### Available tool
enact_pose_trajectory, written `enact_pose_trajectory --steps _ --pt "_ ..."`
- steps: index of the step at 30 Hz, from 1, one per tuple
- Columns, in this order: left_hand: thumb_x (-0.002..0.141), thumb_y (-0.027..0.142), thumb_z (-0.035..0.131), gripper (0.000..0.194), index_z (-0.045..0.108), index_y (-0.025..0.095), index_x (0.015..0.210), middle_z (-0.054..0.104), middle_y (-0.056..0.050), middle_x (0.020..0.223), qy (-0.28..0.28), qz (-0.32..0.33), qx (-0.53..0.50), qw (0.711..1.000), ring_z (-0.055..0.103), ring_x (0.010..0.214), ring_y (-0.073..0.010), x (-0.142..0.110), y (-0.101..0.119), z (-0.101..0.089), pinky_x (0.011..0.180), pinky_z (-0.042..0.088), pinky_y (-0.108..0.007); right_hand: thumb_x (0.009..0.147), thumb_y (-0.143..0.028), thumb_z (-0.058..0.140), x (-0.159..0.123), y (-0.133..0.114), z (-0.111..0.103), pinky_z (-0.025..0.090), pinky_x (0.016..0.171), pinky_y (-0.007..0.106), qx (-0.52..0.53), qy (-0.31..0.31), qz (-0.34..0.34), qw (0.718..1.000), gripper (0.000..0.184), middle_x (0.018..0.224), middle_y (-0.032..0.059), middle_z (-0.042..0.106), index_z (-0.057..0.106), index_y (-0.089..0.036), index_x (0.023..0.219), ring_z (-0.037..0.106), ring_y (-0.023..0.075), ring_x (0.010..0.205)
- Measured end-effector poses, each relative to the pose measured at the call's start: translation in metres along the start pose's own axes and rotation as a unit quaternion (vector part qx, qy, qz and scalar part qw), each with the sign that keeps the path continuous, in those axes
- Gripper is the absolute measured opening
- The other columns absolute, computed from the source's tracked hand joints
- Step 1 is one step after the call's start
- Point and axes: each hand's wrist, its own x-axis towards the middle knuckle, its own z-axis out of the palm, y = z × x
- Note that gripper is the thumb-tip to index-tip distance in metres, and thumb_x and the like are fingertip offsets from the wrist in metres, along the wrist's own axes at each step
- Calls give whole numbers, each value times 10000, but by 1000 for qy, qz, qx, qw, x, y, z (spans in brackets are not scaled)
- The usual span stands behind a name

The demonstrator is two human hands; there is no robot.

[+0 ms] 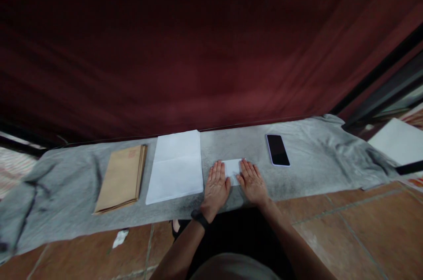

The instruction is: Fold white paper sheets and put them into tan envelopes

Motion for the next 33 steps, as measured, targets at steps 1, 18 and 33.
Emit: enact_pose_trajectory --steps 1,18,33 --pt "980 264 397 625 249 28 1540 325 -196 1597 2 -4 0 1000 242 1509 -275 0 -1 -1 1212 310 -483 1046 -403 363 -1 2 0 317 1168 472 -2 2 4 1000 620 1532 160 456 230 -122 1582 418 272 1420" --pt "1025 321 362 557 295 115 1537 357 -141 1594 -11 81 -33 996 286 1496 -253 -21 13 -14 1189 358 -491 1044 -409 350 -4 6 -3 314 1158 487 -5 1 14 1000 617 1528 166 459 245 -116 1577 423 289 1412" --pt "1006 326 429 601 268 161 1562 280 -164 1626 -24 71 -7 997 252 1506 -295 -32 5 -17 1189 337 -514 1051 -367 334 1 -24 -11 326 1172 471 37 -22 -14 999 582 1574 130 397 240 -154 1584 380 263 1449"
